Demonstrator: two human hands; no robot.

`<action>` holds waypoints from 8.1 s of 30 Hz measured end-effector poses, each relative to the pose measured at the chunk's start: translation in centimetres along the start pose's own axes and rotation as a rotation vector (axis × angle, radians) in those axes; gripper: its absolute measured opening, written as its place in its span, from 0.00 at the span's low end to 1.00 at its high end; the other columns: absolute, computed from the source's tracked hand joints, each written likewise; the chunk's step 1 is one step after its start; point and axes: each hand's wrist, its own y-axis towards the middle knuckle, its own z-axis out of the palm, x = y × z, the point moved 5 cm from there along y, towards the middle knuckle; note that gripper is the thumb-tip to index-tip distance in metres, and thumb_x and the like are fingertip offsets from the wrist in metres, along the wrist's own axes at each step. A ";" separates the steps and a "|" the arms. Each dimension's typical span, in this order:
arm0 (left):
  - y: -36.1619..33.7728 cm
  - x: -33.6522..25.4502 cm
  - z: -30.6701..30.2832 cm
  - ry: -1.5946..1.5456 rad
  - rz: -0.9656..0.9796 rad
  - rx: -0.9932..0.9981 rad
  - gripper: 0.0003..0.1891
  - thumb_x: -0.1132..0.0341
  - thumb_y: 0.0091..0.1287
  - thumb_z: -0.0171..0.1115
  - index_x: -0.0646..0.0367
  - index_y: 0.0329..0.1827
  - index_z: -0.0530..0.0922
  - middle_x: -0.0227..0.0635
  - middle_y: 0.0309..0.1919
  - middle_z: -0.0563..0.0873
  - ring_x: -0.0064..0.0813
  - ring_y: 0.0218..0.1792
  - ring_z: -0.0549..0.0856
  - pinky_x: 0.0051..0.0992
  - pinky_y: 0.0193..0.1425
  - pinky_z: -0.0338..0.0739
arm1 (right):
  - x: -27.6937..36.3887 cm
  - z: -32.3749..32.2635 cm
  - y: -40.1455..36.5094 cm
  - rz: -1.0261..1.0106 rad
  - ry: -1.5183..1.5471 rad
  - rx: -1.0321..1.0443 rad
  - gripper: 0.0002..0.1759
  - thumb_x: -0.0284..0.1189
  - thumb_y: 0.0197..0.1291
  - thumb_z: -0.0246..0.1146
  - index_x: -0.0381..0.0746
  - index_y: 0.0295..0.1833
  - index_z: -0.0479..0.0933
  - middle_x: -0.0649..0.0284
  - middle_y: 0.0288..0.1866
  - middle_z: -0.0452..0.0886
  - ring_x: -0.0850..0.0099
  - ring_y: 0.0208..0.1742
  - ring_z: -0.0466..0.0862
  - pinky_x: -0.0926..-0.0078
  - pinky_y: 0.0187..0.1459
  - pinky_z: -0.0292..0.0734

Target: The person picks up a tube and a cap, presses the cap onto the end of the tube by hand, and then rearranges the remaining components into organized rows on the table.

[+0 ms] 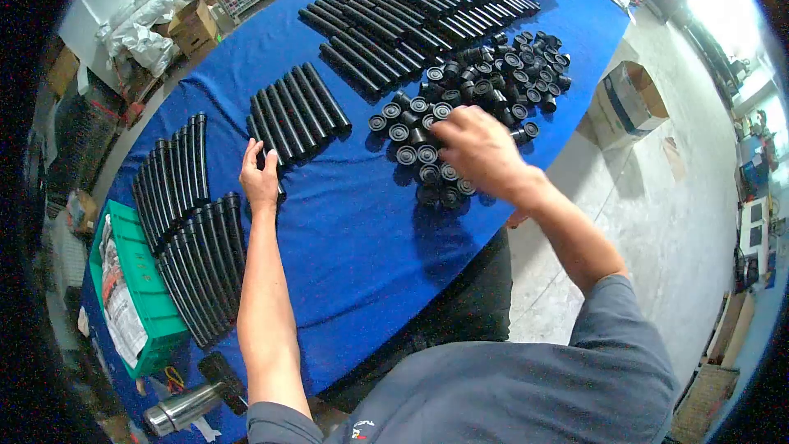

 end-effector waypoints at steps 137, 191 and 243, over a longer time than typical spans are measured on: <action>-33.8 -17.3 -17.7 0.385 -0.272 0.219 0.18 0.60 0.75 0.66 0.62 0.62 0.81 0.38 0.19 0.82 0.37 0.18 0.84 0.34 0.26 0.77 | 22.1 5.4 -10.7 -0.298 1.035 0.518 0.43 0.30 0.57 0.74 0.37 0.78 0.64 0.45 0.67 0.75 0.46 0.62 0.81 0.54 0.61 0.82; -31.1 -10.4 -18.0 -1.071 -0.902 -0.135 0.13 0.69 0.75 0.61 0.64 0.58 0.81 0.59 0.65 0.82 0.55 0.70 0.79 0.54 0.77 0.72 | 22.9 11.1 -10.2 0.001 1.670 0.335 0.39 0.40 0.56 0.79 0.34 0.70 0.76 0.52 0.52 0.85 0.63 0.50 0.86 0.65 0.50 0.84; -36.1 -12.3 -12.3 -1.440 -1.138 0.238 0.30 0.49 0.75 0.65 0.54 0.74 0.73 0.43 0.62 0.83 0.47 0.59 0.85 0.41 0.49 0.90 | 22.5 10.4 -11.2 0.054 1.586 0.177 0.23 0.39 0.61 0.76 0.38 0.55 0.82 0.58 0.37 0.81 0.65 0.37 0.83 0.67 0.38 0.79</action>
